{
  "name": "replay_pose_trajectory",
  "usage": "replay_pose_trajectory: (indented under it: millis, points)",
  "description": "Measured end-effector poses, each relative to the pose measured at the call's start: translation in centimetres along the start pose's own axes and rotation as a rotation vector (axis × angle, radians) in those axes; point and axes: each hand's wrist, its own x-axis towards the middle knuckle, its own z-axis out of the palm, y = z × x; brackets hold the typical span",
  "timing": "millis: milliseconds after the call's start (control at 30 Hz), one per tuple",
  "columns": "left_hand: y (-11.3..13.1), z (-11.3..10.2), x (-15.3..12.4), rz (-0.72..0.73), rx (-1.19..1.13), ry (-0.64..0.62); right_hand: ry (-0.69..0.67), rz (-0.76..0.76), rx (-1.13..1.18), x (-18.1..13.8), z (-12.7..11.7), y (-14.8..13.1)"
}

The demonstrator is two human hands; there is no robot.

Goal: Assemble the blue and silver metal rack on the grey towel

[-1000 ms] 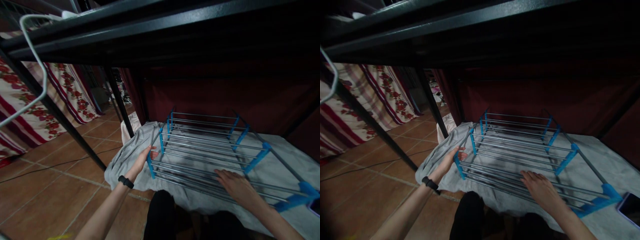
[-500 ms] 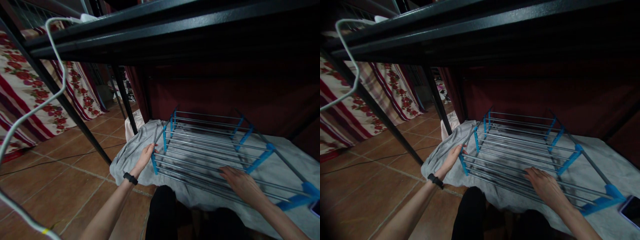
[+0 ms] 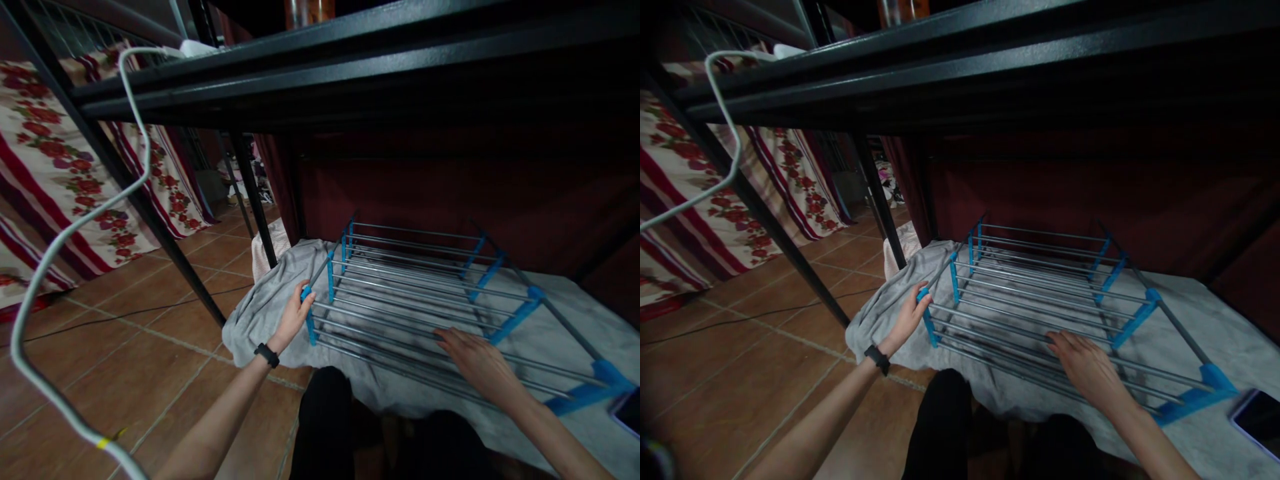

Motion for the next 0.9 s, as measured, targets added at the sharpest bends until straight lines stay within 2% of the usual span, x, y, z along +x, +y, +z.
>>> replay_pose_trajectory:
  millis: [233, 400, 533, 667, 900]
  points:
    - [-1.3, -1.0, -1.1, 0.076, 0.144, -0.118, -0.021, 0.011, -0.039, -0.2, 0.2, 0.0]
    - [-2.5, -2.0, -0.7, 0.294, 0.514, -0.132, 0.001, 0.001, -0.061, -0.3, 0.6, 0.2]
    - [-2.8, -1.8, -0.4, 0.434, 0.783, -0.115, 0.01, 0.022, -0.078, -0.2, 0.5, 0.0]
    - [-2.8, -1.2, -0.5, 0.446, 0.905, -0.122, -0.019, 0.052, -0.029, 0.1, -0.1, -0.3]
    - [-2.9, -0.8, -0.6, 0.362, 0.896, -0.153, -0.05, 0.105, 0.021, 0.3, -0.5, -0.4]
